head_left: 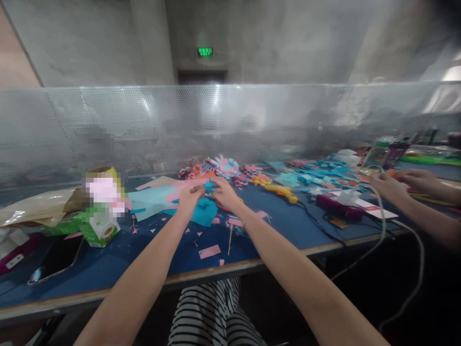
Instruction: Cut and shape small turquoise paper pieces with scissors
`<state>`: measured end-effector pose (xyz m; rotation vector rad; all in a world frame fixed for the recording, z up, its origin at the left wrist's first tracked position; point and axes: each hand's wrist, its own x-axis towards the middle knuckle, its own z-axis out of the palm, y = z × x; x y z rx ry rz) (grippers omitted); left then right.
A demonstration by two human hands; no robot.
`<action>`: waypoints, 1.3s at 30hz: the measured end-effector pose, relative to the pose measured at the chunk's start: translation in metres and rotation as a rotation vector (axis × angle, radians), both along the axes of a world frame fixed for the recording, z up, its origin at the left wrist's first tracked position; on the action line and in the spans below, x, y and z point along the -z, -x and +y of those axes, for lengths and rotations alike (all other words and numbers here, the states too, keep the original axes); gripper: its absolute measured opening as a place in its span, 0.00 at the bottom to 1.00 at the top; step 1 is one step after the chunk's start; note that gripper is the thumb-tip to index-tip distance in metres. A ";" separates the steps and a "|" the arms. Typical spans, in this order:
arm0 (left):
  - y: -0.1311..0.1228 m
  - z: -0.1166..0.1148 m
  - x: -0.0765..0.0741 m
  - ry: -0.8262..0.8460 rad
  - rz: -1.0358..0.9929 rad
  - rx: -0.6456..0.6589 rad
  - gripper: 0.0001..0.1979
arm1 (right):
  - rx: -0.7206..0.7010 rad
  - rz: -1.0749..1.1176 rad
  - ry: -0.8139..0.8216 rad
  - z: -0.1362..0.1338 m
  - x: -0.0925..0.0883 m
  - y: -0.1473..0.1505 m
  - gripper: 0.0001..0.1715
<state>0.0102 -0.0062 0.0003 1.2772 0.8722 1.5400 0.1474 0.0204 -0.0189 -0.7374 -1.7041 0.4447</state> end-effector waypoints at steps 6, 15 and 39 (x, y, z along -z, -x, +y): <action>0.001 0.001 0.000 -0.010 0.013 -0.006 0.15 | 0.020 -0.027 -0.051 -0.013 -0.010 -0.002 0.20; 0.000 -0.001 0.000 -0.023 0.044 0.003 0.13 | 0.013 -0.034 -0.070 -0.017 -0.014 -0.003 0.09; -0.001 0.005 0.005 0.003 -0.061 0.029 0.13 | 0.075 -0.077 -0.001 -0.015 -0.013 -0.001 0.10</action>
